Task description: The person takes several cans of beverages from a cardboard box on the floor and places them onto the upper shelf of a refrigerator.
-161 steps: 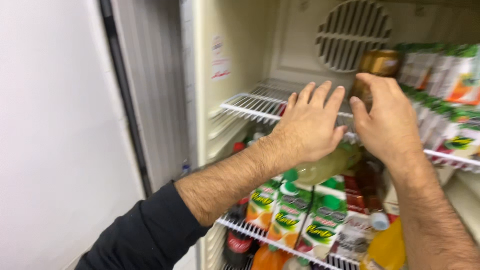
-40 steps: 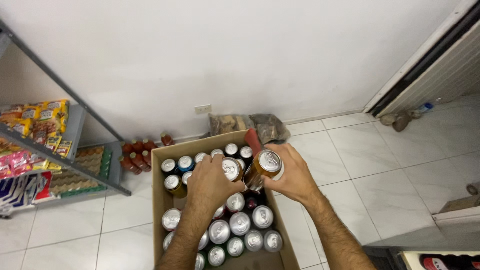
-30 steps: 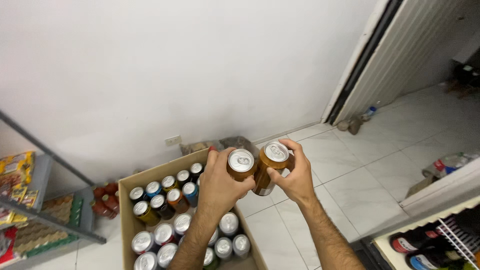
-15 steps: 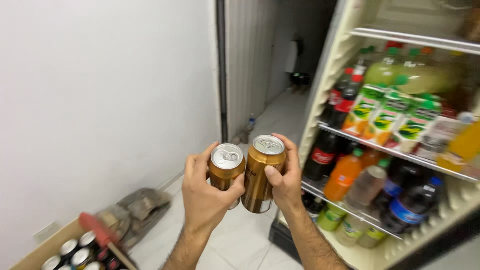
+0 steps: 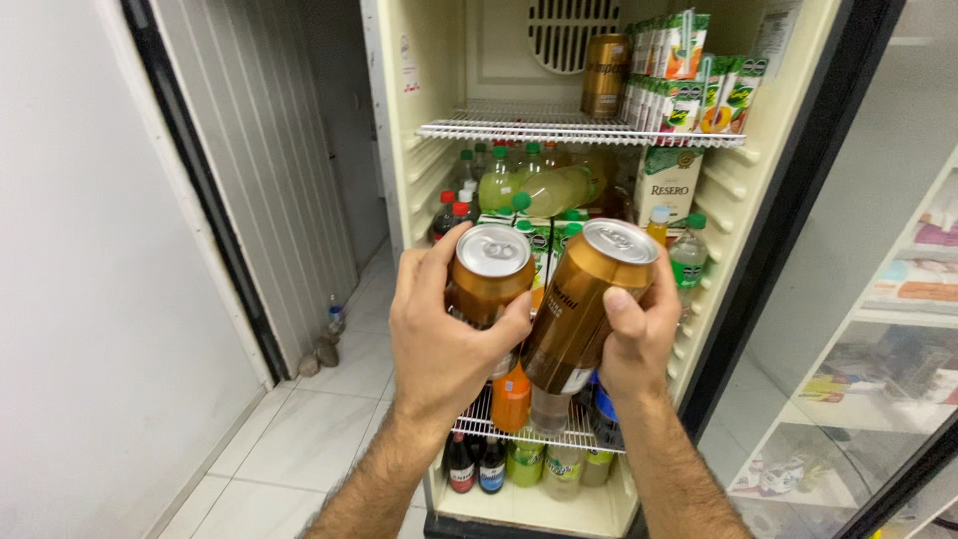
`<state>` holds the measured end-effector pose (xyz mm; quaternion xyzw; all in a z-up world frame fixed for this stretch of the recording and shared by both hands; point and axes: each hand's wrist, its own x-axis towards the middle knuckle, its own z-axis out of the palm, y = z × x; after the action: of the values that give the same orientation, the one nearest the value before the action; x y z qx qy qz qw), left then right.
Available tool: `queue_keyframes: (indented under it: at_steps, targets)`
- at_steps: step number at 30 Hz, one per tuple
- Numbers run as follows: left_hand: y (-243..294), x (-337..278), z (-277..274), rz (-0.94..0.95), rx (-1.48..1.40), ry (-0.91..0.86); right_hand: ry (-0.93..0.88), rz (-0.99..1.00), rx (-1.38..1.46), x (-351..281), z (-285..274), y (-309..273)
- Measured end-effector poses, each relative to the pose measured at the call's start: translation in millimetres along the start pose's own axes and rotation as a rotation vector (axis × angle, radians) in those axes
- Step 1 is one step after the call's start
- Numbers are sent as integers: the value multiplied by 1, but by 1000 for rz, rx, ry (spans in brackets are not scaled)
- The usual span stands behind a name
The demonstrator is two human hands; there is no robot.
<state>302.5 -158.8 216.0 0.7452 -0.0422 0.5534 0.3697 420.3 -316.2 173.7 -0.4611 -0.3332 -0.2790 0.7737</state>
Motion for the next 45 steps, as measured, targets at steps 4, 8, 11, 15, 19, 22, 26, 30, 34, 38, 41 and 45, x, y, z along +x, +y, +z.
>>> queue_keyframes:
  at_steps: [4,8,11,15,19,22,26,30,34,38,41,45]
  targets:
    - [-23,54,58,71,-92,-57,63,-137,-57,60,-15,17]
    - [-41,111,106,105,-188,-68,70,-226,-113,117,-20,30]
    - [-52,158,137,188,-250,-92,127,-289,-106,156,-22,45]
    - [-69,214,192,321,-326,-152,170,-378,-184,202,-36,65]
    - [-90,261,256,328,-336,-199,213,-380,-191,235,-55,81]
    - [-105,294,304,301,-340,-189,208,-429,-153,259,-66,93]
    - [-112,323,351,96,-323,-297,221,-406,-134,285,-87,110]
    - [-134,358,413,-56,-257,-369,230,-407,-124,311,-102,123]
    - [-153,377,459,-182,-208,-454,200,-354,-109,332,-114,138]
    - [-171,381,490,-254,-287,-486,168,-342,-127,360,-123,164]
    - [-195,391,519,-146,-185,-502,226,-465,-294,382,-126,187]
    - [-204,401,524,-140,-109,-582,222,-458,-293,390,-122,190]
